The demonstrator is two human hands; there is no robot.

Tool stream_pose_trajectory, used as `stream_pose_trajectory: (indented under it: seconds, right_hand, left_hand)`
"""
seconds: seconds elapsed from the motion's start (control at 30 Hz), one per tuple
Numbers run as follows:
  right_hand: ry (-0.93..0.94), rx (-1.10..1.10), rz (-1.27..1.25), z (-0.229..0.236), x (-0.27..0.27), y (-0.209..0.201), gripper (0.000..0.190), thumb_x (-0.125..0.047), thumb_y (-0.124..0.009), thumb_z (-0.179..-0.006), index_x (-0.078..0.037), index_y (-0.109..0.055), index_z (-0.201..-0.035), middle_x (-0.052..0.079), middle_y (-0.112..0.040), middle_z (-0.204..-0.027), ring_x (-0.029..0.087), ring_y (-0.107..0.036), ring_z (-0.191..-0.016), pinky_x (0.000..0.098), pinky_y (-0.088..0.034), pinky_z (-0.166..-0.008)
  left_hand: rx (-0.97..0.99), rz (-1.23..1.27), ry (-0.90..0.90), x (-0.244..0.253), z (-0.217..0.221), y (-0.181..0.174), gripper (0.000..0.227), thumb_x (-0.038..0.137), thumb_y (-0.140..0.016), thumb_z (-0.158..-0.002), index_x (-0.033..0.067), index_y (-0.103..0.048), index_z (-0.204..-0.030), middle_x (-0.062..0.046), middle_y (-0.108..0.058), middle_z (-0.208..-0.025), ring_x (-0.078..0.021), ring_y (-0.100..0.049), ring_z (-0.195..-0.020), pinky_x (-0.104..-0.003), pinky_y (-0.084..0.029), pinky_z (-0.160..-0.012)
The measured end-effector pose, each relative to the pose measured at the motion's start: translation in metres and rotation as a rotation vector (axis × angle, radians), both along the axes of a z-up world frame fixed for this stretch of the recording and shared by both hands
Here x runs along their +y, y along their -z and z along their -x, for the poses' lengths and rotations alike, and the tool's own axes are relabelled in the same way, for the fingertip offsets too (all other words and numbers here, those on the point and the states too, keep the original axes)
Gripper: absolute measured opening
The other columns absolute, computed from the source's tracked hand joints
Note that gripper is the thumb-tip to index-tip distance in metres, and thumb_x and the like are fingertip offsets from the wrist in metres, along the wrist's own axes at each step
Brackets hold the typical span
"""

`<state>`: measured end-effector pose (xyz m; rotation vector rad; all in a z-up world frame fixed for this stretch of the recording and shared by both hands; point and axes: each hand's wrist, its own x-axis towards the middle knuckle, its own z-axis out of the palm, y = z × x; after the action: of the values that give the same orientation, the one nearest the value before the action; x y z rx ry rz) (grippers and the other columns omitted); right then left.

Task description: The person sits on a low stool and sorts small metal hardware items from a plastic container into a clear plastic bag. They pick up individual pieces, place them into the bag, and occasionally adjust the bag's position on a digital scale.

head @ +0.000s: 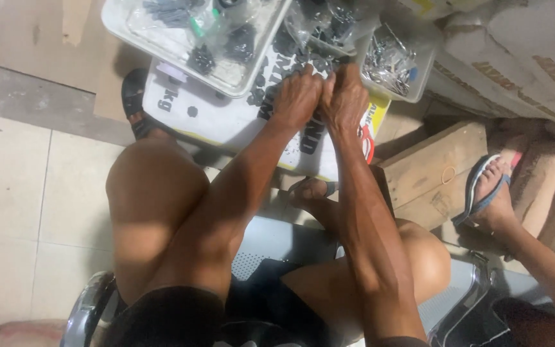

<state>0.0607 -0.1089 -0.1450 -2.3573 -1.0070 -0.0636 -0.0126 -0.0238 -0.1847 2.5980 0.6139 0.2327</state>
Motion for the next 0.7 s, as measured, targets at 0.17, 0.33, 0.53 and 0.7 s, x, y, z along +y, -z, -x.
stream_pose_trajectory:
  seconds: [0.17, 0.33, 0.53, 0.7]
  right_hand:
    - [0.054, 0.150, -0.218, 0.019, 0.006, -0.071, 0.010, -0.009, -0.059, -0.092, -0.012, -0.054, -0.083, -0.003, -0.054, -0.068, 0.011, -0.048, -0.059, 0.0298, -0.043, -0.051]
    - [0.134, 0.342, -0.432, 0.031, -0.003, -0.139, 0.022, -0.006, -0.061, -0.090, -0.014, -0.047, -0.074, -0.005, -0.046, -0.067, 0.007, -0.043, -0.062, 0.0266, -0.038, -0.051]
    - [-0.085, 0.589, -0.523, 0.027, -0.026, -0.195, 0.014, 0.008, -0.052, -0.092, -0.005, -0.056, -0.093, 0.009, -0.063, -0.081, 0.019, -0.065, -0.063, 0.0315, -0.069, -0.064]
    - [-0.067, 0.513, -0.220, 0.025, -0.043, -0.228, 0.010, -0.002, -0.054, -0.095, -0.009, -0.060, -0.094, 0.003, -0.066, -0.086, 0.010, -0.063, -0.067, 0.0230, -0.058, -0.063]
  left_hand:
    - [0.051, 0.080, -0.032, 0.002, 0.003, 0.017, 0.030, -0.007, -0.068, -0.088, 0.0009, -0.065, -0.117, -0.024, -0.056, -0.132, -0.0377, -0.068, -0.099, -0.049, -0.060, -0.082]
    - [0.038, 0.050, -0.051, 0.007, -0.006, 0.021, 0.008, 0.002, -0.066, -0.093, 0.0050, -0.067, -0.100, -0.023, -0.059, -0.129, -0.0369, -0.067, -0.090, -0.050, -0.059, -0.077]
    - [0.148, 0.122, -0.096, 0.008, -0.017, 0.030, 0.017, 0.011, -0.047, -0.108, 0.0022, -0.059, -0.116, -0.021, -0.058, -0.124, -0.0270, -0.065, -0.081, -0.042, -0.060, -0.070]
    - [-0.209, 0.377, -0.192, -0.006, -0.013, -0.003, 0.014, -0.007, -0.053, -0.101, -0.0010, -0.065, -0.097, -0.007, -0.067, -0.072, -0.0214, -0.065, -0.056, -0.030, -0.055, -0.044]
